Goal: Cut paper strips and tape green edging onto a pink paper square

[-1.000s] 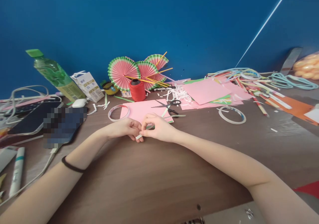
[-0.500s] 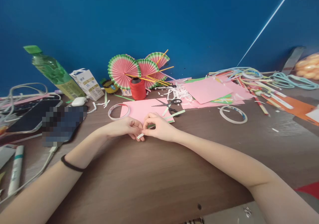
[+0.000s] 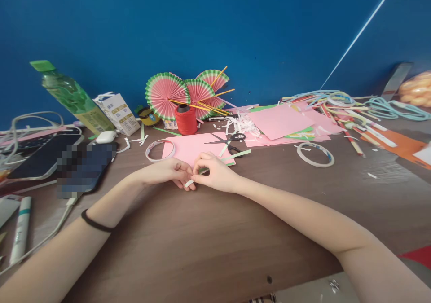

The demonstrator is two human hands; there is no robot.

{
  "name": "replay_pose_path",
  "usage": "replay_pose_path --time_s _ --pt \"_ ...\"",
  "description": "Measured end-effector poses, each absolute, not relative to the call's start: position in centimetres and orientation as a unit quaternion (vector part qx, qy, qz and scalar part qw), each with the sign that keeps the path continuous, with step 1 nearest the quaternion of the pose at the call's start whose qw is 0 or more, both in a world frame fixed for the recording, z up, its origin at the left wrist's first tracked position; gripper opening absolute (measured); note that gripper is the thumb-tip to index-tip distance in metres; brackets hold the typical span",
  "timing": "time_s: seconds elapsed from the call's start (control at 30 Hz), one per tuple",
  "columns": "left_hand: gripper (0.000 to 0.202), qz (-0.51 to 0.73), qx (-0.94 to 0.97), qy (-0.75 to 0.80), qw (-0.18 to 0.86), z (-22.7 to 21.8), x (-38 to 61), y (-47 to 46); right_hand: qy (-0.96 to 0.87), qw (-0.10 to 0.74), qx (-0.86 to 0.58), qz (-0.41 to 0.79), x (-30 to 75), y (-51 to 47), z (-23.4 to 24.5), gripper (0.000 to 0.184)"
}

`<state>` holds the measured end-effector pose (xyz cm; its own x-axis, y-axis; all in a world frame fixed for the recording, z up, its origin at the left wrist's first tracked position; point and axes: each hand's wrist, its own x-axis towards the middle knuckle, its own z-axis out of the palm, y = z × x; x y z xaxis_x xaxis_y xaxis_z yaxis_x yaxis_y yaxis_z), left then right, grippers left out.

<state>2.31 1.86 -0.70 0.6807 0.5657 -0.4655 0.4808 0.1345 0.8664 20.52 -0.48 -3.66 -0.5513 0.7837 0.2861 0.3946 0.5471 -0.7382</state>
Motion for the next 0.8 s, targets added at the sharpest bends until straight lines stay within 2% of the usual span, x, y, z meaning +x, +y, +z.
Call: replay_pose_path --time_s 0.8 --pt "0.013 0.041 0.636 0.388 0.666 -1.19 2.03 2.09 -0.821 0.319 -0.396 0.26 20.36 -0.84 -3.3 0.015"
